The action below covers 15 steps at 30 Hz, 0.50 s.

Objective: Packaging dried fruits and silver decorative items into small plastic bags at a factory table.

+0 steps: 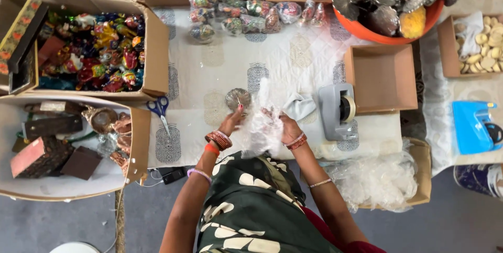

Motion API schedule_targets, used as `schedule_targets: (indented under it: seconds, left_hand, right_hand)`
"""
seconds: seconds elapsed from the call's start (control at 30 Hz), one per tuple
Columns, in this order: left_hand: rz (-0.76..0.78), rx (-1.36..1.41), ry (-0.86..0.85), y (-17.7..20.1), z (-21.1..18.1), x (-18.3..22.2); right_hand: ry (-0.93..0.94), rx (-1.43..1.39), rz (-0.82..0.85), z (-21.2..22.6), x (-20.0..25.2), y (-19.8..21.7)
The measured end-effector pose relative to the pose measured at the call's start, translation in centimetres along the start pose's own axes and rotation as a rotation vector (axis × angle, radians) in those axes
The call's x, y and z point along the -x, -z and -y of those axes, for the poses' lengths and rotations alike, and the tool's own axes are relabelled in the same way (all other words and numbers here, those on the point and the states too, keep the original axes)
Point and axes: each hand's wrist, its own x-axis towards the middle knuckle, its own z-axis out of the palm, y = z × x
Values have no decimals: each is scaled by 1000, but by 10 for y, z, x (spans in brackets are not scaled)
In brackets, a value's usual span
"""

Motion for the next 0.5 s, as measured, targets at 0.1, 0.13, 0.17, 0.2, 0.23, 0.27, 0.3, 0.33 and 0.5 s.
schedule_targets:
  seconds: [0.1, 0.13, 0.17, 0.2, 0.23, 0.27, 0.3, 0.33, 0.5]
  left_hand:
    - [209, 512, 177, -12, -70, 49]
    - [206, 516, 175, -11, -65, 41]
    - [208, 671, 140, -8, -61, 34]
    - [209, 825, 104, -6, -58, 26]
    - [209, 827, 103, 4, -37, 5]
    - [101, 894, -29, 13, -16, -16]
    - [-7, 956, -159, 22, 4, -38]
    - [-5, 957, -160, 29, -1, -33]
    - [-446, 521, -368, 58, 1, -26]
  right_hand:
    - [26, 95, -86, 5, -16, 14]
    - [21, 98, -85, 10, -18, -8]
    - [55, 175, -84, 15, -20, -29]
    - [89, 251, -83, 20, -22, -50]
    - [88, 253, -83, 25, -22, -55]
    - [95, 387, -159, 31, -23, -59]
    - [103, 520, -237, 37, -23, -63]
    - [104, 522, -238, 40, -26, -42]
    - [256, 775, -447, 34, -37, 20]
